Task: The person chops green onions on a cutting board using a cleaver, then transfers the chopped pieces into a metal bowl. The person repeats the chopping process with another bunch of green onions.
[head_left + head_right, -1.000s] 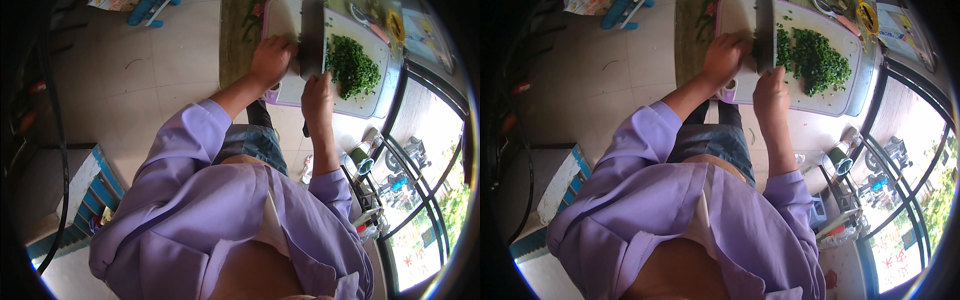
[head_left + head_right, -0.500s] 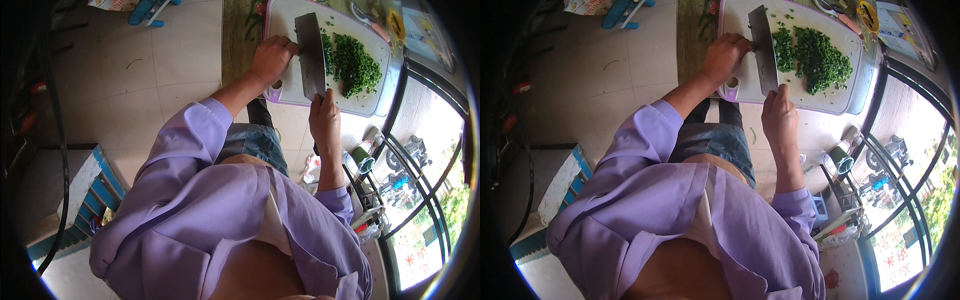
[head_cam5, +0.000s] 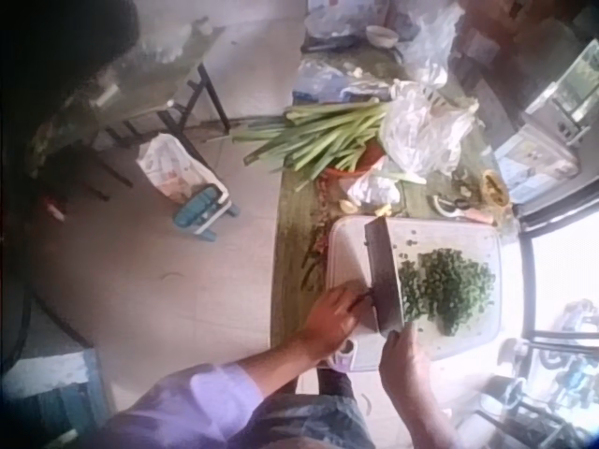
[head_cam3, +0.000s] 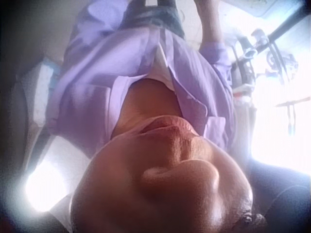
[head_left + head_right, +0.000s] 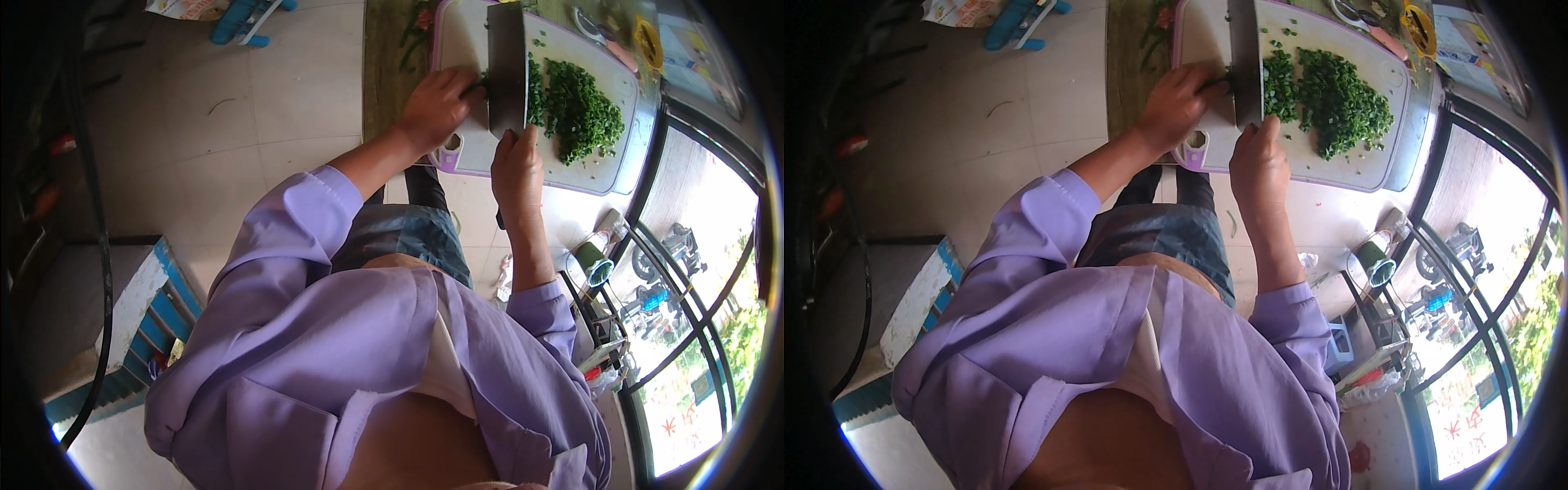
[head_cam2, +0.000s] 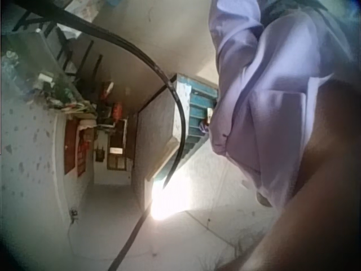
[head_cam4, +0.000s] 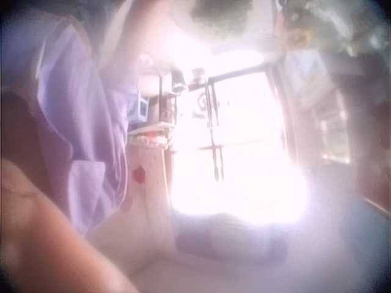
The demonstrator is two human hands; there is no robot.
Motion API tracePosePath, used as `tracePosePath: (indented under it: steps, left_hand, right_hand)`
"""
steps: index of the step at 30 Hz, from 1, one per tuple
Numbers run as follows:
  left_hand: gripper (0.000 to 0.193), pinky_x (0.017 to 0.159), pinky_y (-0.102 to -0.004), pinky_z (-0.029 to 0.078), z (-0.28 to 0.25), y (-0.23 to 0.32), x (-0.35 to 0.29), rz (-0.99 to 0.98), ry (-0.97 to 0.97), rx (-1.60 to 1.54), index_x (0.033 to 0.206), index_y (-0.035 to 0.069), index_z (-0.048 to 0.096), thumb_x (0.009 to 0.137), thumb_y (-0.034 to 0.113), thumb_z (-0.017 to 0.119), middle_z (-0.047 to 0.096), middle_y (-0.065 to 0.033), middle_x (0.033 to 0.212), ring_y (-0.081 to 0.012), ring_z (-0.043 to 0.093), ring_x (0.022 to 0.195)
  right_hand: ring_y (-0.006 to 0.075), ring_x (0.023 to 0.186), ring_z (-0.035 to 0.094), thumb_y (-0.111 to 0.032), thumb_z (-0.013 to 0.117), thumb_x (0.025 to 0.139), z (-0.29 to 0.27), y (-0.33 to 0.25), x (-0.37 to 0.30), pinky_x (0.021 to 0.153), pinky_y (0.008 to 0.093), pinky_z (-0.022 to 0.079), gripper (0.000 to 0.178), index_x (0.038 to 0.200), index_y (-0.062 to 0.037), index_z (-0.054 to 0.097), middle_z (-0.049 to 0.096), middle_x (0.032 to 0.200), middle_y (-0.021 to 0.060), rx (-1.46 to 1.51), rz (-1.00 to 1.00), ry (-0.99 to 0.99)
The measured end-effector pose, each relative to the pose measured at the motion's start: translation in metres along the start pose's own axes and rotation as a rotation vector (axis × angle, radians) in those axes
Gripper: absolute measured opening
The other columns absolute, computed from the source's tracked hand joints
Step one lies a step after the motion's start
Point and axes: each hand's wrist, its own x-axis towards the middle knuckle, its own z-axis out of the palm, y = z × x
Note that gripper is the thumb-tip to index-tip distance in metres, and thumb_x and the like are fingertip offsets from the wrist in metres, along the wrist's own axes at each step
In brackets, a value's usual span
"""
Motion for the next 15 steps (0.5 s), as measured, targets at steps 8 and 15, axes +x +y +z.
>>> tracePosePath:
  steps: [8,15]
  left_hand:
    - [0.013,0.068,-0.0308,0.049,0.003,-0.003,0.013,-0.075,-0.074,-0.043,0.082,0.009,0.063,0.072,0.01,0.055,0.058,-0.0034,0.08,-0.0213,0.057,0.08]
    - [0.012,0.067,-0.0322,0.05,0.009,-0.003,0.012,-0.112,-0.032,-0.032,0.083,0.01,0.063,0.072,0.008,0.059,0.061,-0.0025,0.085,-0.021,0.058,0.081]
  right_hand:
    - [0.0472,0.064,0.054,-0.012,0.046,0.089,-0.005,0.008,0.001,0.051,0.0492,0.04,0.016,0.089,0.0025,0.039,0.055,0.066,0.0291,0.233,0.07,0.038]
    - [0.046,0.06,0.055,-0.012,0.046,0.089,-0.026,0.009,-0.016,0.052,0.0508,0.041,0.015,0.088,0.0004,0.038,0.055,0.062,0.0265,0.118,-0.027,-0.044]
